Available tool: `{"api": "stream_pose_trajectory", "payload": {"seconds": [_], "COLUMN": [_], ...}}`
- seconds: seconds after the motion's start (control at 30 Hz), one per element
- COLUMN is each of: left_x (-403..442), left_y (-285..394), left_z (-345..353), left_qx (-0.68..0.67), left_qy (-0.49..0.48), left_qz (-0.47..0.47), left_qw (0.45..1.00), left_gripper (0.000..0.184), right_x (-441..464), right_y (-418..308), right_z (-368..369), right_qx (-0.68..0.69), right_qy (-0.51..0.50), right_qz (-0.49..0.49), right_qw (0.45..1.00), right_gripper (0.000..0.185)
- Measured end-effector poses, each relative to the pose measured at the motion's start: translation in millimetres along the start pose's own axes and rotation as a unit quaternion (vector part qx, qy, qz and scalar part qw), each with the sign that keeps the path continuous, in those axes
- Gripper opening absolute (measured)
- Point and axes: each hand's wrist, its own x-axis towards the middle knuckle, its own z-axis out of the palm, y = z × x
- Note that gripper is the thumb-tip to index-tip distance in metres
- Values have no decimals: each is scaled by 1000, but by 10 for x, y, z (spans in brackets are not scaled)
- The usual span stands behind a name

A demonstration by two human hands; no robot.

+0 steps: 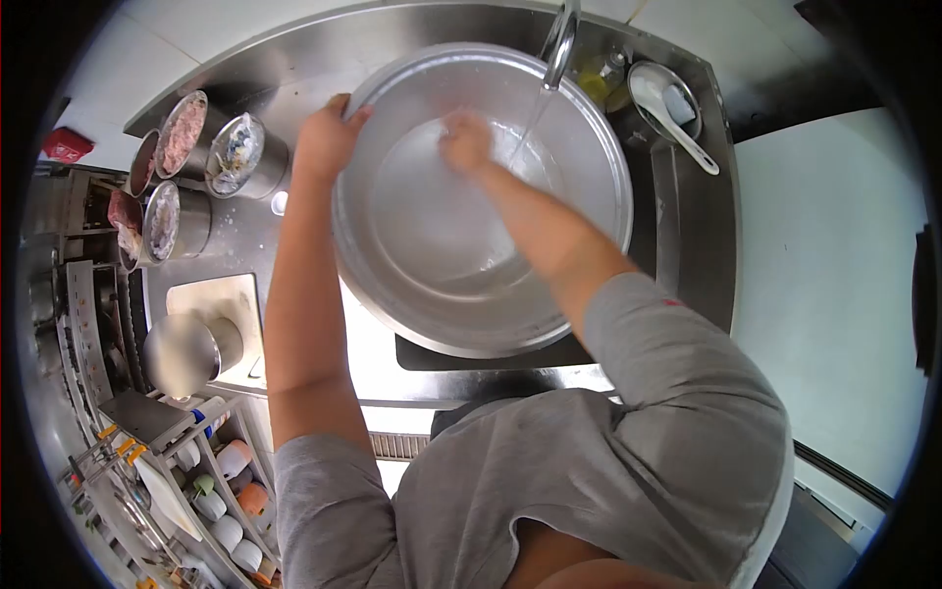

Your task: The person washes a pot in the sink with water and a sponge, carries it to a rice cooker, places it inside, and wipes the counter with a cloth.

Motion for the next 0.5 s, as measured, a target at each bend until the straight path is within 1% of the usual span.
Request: {"api": "stream_pose_trajectory", "payload": {"seconds": [0.03, 0.07, 0.1, 0.13, 0.17, 0.2, 0.23, 0.27, 0.33, 0.37, 0.4, 0.43, 0.47, 0.5], "left_x": [-2, -30, -17, -34, -48, -57, -53, -37, -27, -16, -4, 4, 2, -15], "left_y": [30, 108, 104, 77, 59, 35, -7, -50, -163, -222, -280, -337, -362, -360], "left_z": [0, -65, -84, -67, -60, -72, -89, -118, -115, -119, -134, -143, -144, -147], "left_qx": [-3, 6, 4, 2, -2, -9, -17, -25, -39, -47, -65, -83, -100, -108], "left_qy": [2, -11, 0, 7, 14, 5, -4, -12, -8, -4, -13, -22, -30, -34], "left_qz": [-1, -8, -9, -11, -13, -23, -32, -40, -32, -30, -36, -42, -48, -55], "left_qw": [1000, 1000, 1000, 1000, 1000, 1000, 999, 999, 999, 998, 997, 995, 993, 992], "left_gripper": [56, 55, 55, 54, 54, 53, 53, 52, 52, 53, 53, 53, 53, 53], "right_x": [2, -99, -200, -439, -677, -883, -1076, -1046, -1281, -1062, -1197, -1005, -910, -891], "right_y": [-241, -504, -741, -1068, -1247, -1263, -1203, -1317, -609, -617, -162, -184, -231, -232], "right_z": [118, 224, 265, 153, -115, -322, -589, -1382, -1617, -2168, -2389, -2789, -3116, -3330], "right_qx": [97, 183, 258, 272, 232, 165, 93, -5, -4, -45, 73, -101, -195, -280], "right_qy": [-47, -37, -134, -245, -371, -521, -655, -696, -670, -630, -353, -252, -139, -22], "right_qz": [-26, -84, -161, -120, -104, -115, -119, -153, -276, -172, -149, -70, -6, 60], "right_qw": [994, 979, 943, 923, 893, 830, 740, 702, 689, 756, 921, 960, 971, 958], "right_gripper": [32, 23, 17, 9, 8, 10, 14, 26, 37, 40, 34, 37, 38, 38]}}
